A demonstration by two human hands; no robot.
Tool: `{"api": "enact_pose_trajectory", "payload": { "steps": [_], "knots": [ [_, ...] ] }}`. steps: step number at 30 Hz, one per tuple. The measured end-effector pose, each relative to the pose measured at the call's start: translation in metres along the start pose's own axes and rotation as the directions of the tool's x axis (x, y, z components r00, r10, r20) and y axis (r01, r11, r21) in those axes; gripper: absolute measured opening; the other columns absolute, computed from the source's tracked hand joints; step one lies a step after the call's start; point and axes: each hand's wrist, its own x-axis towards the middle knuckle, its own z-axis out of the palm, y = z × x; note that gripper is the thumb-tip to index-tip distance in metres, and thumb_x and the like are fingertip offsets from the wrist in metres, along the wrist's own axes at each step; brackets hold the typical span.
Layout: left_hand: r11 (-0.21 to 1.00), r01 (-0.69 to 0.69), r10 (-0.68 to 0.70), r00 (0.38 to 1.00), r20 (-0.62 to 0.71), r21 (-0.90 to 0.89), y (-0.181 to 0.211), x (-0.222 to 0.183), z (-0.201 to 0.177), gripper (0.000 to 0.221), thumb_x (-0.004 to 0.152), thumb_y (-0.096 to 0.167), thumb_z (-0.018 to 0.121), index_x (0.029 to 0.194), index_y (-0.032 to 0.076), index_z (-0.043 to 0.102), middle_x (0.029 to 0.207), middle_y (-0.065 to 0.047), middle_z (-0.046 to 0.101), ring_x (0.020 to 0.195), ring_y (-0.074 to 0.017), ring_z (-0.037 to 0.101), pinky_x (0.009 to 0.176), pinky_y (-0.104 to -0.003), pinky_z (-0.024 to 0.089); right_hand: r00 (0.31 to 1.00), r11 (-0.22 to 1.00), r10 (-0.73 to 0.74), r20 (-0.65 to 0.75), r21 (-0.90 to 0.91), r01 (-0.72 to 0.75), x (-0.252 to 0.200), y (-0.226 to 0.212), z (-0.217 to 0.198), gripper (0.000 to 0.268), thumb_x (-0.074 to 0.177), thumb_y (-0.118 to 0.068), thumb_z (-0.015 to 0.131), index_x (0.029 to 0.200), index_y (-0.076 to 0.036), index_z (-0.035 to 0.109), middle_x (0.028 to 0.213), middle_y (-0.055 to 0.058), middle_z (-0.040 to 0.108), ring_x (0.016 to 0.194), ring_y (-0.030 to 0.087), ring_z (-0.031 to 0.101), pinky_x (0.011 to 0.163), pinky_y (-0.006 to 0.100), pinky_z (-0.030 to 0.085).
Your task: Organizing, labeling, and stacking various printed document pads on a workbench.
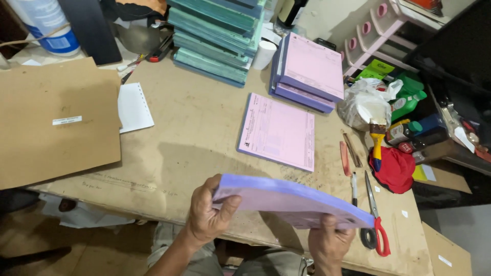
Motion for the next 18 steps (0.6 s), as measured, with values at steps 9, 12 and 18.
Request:
{"api": "enact_pose_trajectory", "payload": {
  "steps": [9,12,18],
  "knots": [
    [0.817,0.557,-0.576,0.800,0.168,0.148,0.000,-0.019,-0.026,0.045,0.094,0.039,0.066,0.124,0.006,0.057,0.101,-0.008,0.075,0.085,-0.0226,0.075,0.068,-0.035,0.061,0.978,0.802,0.044,0.204,-0.590,0.087,0.033,-0.054,-0.025,0.036,0.087,-0.032,0.072,0.111,-0.005,0.071,0.108,0.008,0.075,0.100,0.019,0.070,0.088,0.030,0.054],
    [0.848,0.529,-0.507,0.826,0.246,-0.028,0.001,-0.020,-0.023,0.041,0.100,0.030,0.060,0.131,0.006,0.049,0.109,-0.014,0.075,0.094,-0.0280,0.077,0.079,-0.037,0.072,0.877,0.306,0.421,0.231,-0.947,0.102,0.062,-0.200,0.096,0.041,0.069,-0.038,0.081,0.105,-0.018,0.084,0.102,-0.001,0.089,0.085,0.015,0.082,0.054,0.032,0.065],
    [0.928,0.371,-0.366,0.898,0.243,0.024,0.001,-0.017,-0.018,0.035,0.102,0.025,0.062,0.127,0.004,0.050,0.095,-0.010,0.069,0.071,-0.0202,0.068,0.061,-0.031,0.065,0.546,0.057,0.652,0.527,-0.752,0.657,0.081,-0.175,0.148,0.031,0.098,-0.052,0.057,0.114,-0.025,0.057,0.083,0.001,0.076,0.060,0.026,0.073,0.048,0.045,0.057]
  ]
}}
